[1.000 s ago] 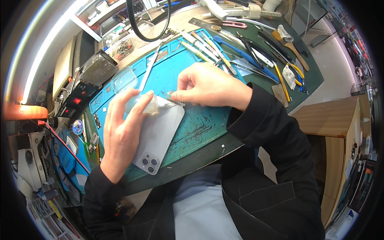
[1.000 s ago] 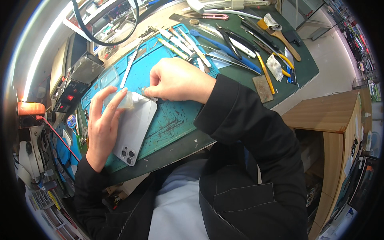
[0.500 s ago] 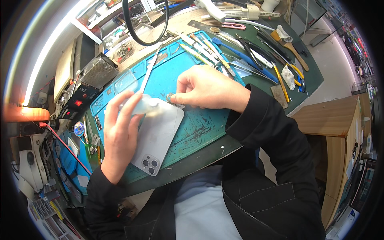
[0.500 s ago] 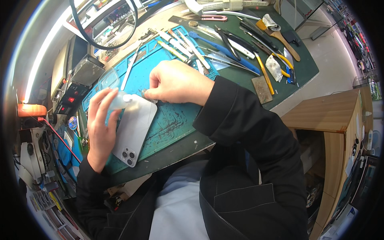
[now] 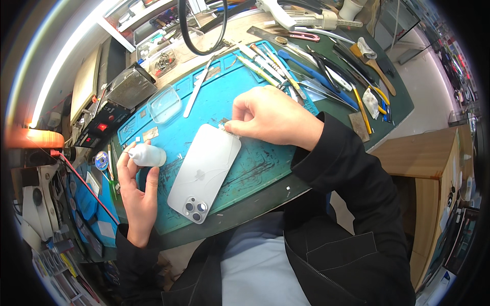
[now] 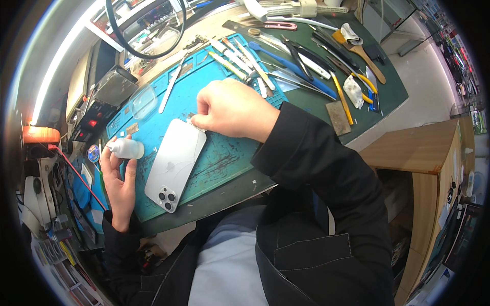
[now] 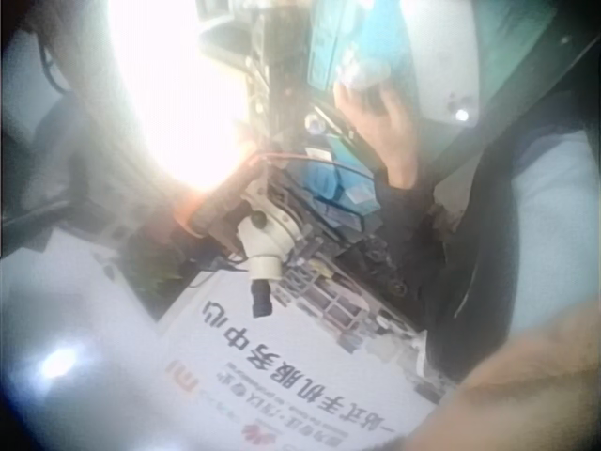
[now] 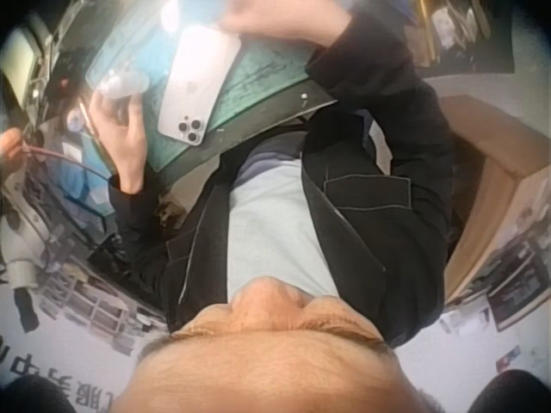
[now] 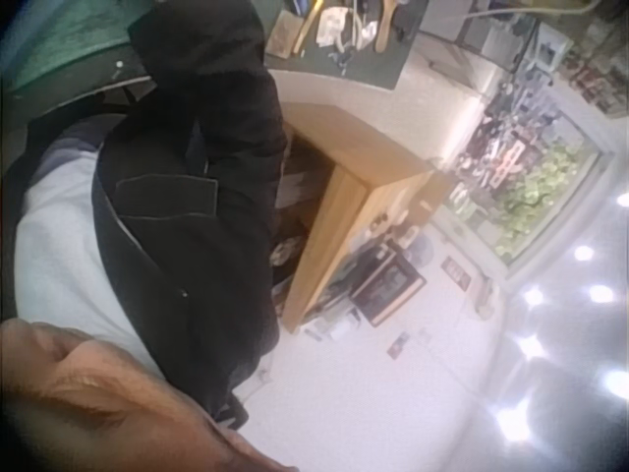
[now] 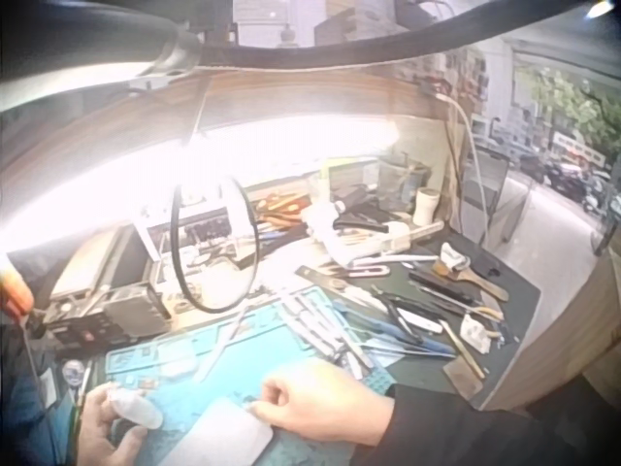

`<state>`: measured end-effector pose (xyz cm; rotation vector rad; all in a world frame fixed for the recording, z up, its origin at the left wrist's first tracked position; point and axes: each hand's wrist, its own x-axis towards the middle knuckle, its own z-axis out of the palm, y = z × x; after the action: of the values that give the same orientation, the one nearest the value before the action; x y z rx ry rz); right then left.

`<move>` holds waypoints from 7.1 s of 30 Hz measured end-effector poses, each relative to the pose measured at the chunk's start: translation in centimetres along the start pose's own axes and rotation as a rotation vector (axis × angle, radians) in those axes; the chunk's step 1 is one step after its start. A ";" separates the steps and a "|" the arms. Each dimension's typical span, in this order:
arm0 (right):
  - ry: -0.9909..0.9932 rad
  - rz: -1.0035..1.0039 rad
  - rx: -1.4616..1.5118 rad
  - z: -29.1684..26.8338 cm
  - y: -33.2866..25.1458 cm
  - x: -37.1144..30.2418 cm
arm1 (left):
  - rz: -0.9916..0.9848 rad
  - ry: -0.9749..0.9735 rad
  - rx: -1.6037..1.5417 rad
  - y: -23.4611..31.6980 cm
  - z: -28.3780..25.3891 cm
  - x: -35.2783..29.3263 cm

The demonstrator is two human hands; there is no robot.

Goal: The person applies a protective film to the back of a smartphone. They repeatedly apply liquid from a small bottle and use a plastic card to smooth the film, then peel and reposition the film multiple times.

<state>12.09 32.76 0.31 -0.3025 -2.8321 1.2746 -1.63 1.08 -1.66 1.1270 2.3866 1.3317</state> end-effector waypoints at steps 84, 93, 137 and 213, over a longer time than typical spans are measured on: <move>0.195 -0.097 -0.123 2.8 -1.3 0.8 | 0.154 -0.009 0.343 5.8 3.9 -6.5; 0.385 -0.362 -0.297 0.3 -1.4 -2.0 | 0.177 -0.288 0.111 3.8 -0.6 -3.7; 0.139 -0.609 -0.292 3.0 -1.6 -0.8 | 0.030 -0.021 0.233 2.2 0.1 -6.8; 0.098 -0.534 -0.131 2.6 -0.6 -0.1 | 0.324 -0.018 0.359 3.0 -0.3 0.7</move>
<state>11.87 30.47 -0.94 0.3601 -2.6458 0.9356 -0.71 2.30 1.03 1.6733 2.5784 0.9818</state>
